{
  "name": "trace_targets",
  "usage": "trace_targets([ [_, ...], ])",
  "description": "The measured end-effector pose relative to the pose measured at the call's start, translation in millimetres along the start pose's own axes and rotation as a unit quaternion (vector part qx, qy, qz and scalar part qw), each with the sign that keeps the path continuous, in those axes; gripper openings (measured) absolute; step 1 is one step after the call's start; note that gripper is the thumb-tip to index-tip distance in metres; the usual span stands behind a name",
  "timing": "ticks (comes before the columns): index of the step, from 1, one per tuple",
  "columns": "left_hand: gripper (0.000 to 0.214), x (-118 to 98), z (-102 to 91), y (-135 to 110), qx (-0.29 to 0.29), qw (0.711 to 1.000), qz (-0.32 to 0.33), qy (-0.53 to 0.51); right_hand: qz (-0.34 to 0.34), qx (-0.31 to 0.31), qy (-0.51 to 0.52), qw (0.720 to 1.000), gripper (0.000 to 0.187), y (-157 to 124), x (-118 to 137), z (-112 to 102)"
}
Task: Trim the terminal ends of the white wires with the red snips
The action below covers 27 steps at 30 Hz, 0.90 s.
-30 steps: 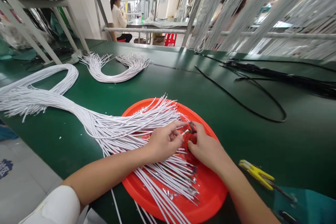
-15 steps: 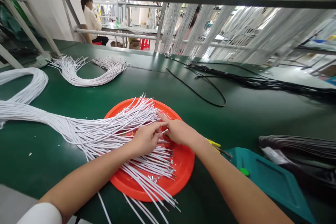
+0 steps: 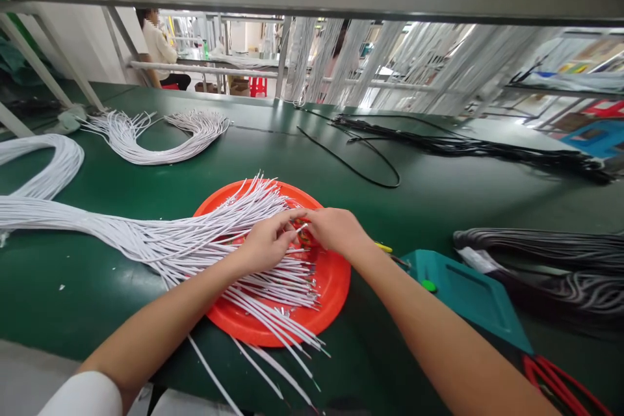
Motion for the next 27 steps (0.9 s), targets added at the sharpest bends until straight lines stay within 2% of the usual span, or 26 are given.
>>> trace_targets([
  [3,0.045,-6.8,-0.3,-3.4,0.015,1.000,0.010,0.015,0.068,-0.026,0.003,0.997,0.043,-23.9,-26.7,-7.7],
  [5,0.047,-8.0,1.8,-5.7,0.025,0.999,0.009,0.035,0.118,-0.026,0.003,0.993,0.050,-44.7,-50.5,-5.6],
  [8,0.048,-8.4,8.1,-11.1,0.051,0.996,0.003,0.068,0.163,0.024,0.006,0.986,0.058,-73.3,-82.3,12.6],
  [11,0.047,-9.4,16.9,-21.5,0.096,0.993,0.004,0.075,0.155,0.060,0.008,0.986,0.052,-90.1,-97.5,33.5],
  [14,0.044,-7.6,22.3,-35.4,0.111,0.993,-0.011,0.042,0.145,0.051,0.008,0.988,0.046,-94.3,-101.7,44.1],
  [19,0.043,3.5,28.1,-52.0,0.084,0.995,-0.050,0.018,0.130,0.049,0.015,0.990,0.043,-95.8,-99.2,50.3],
  [23,0.044,10.6,32.3,-52.6,0.079,0.994,-0.060,0.035,0.074,0.027,0.050,0.996,0.042,-108.8,-91.5,51.4],
  [27,0.044,15.1,32.9,-49.0,0.068,0.995,-0.062,0.038,0.039,-0.016,0.110,0.993,0.041,-123.1,-78.3,42.4],
])
Point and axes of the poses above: each hand's wrist, its own y-axis towards the middle knuckle, its own z-axis out of the palm, x = y × z, the point moved 6 cm from there along y, towards the middle knuckle, and after that the axes turned 4 degrees about x, right-handed, at the moved point
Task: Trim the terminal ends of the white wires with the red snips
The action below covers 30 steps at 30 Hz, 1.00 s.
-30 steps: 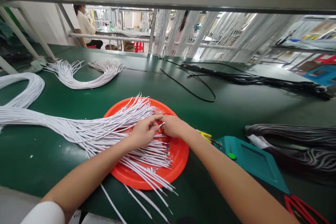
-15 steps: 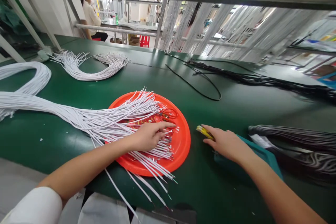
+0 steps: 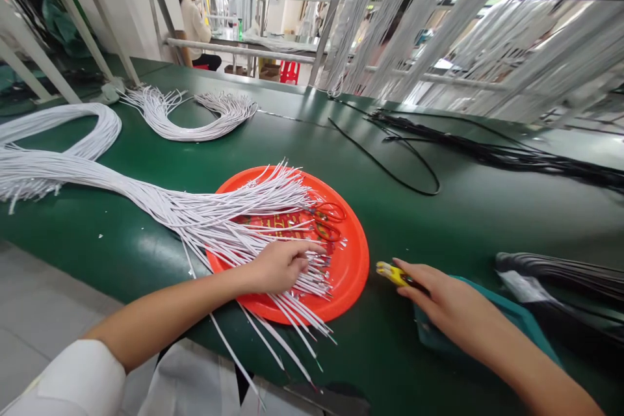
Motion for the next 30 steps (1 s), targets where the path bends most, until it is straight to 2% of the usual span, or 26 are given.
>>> trace_targets([
  [4,0.045,6.1,1.3,2.0,-0.006,1.000,0.003,-0.012,-0.045,-0.013,0.033,0.998,0.039,-4.4,36.5,-7.7],
  [8,0.045,13.5,2.2,1.5,-0.021,0.998,0.009,-0.057,-0.085,0.003,0.053,0.995,0.036,-0.6,75.9,-9.2],
  [11,0.044,14.7,2.4,0.3,-0.030,0.997,0.013,-0.071,-0.080,0.032,0.027,0.996,0.036,4.9,91.2,-4.8],
  [14,0.044,13.0,2.6,-0.8,-0.033,0.997,0.010,-0.073,-0.107,0.031,-0.018,0.994,0.033,8.7,101.7,-2.2],
  [17,0.042,11.0,3.4,-0.6,-0.029,0.998,0.006,-0.063,-0.141,0.011,-0.083,0.986,0.028,8.6,107.0,-1.1],
  [19,0.041,10.7,3.7,0.1,-0.027,0.998,0.000,-0.057,-0.132,0.010,-0.111,0.985,0.027,8.0,104.3,0.1],
  [23,0.039,11.6,4.6,1.3,-0.018,0.998,-0.018,-0.054,-0.092,0.024,-0.123,0.988,0.024,8.5,95.4,2.0],
  [30,0.041,10.4,5.4,0.6,-0.008,0.999,-0.020,-0.048,-0.100,0.008,-0.107,0.989,0.025,8.0,94.6,4.9],
])
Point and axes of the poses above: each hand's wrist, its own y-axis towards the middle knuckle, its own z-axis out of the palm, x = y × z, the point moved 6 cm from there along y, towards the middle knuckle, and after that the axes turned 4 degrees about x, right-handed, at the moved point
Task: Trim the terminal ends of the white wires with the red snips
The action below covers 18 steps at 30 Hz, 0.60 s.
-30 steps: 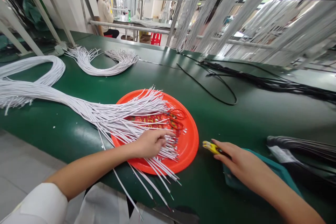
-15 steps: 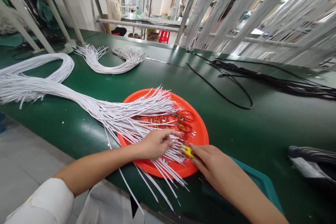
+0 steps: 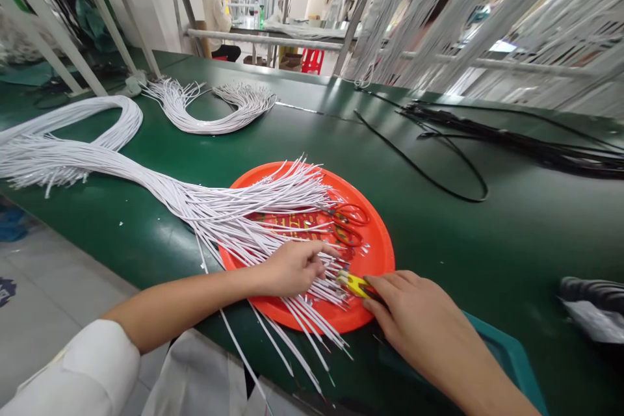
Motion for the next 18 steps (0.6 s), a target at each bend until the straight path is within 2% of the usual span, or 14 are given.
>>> trace_targets([
  [3,0.040,-2.2,-0.3,-0.5,-0.005,1.000,0.004,0.018,0.012,-0.001,0.052,0.999,0.027,-2.0,-3.0,-0.8],
  [5,0.039,-5.3,-0.9,-1.3,-0.010,1.000,0.005,0.027,0.048,-0.010,0.102,0.994,0.032,-0.3,-12.5,-4.0],
  [8,0.040,-15.0,-3.8,-3.9,-0.015,0.999,0.019,0.027,0.185,-0.004,0.135,0.973,0.043,8.2,-43.5,-6.1],
  [10,0.039,-23.9,-6.8,-6.7,-0.013,0.999,0.034,0.025,0.246,0.056,0.128,0.959,0.053,18.8,-61.9,-1.2],
  [11,0.038,-28.6,-8.4,-8.5,-0.010,0.999,0.043,0.028,0.248,0.092,0.144,0.954,0.051,25.8,-67.3,2.7],
  [13,0.036,-37.5,-11.4,-12.5,-0.003,0.997,0.063,0.034,0.205,0.169,0.221,0.938,0.036,40.3,-69.4,12.7],
  [15,0.035,-43.6,-12.9,-16.8,0.008,0.996,0.074,0.044,0.208,0.188,0.238,0.930,0.025,51.3,-74.7,16.8],
  [18,0.036,-48.7,-12.7,-23.5,0.020,0.994,0.083,0.070,0.227,0.190,0.245,0.923,0.023,64.5,-80.7,20.5],
])
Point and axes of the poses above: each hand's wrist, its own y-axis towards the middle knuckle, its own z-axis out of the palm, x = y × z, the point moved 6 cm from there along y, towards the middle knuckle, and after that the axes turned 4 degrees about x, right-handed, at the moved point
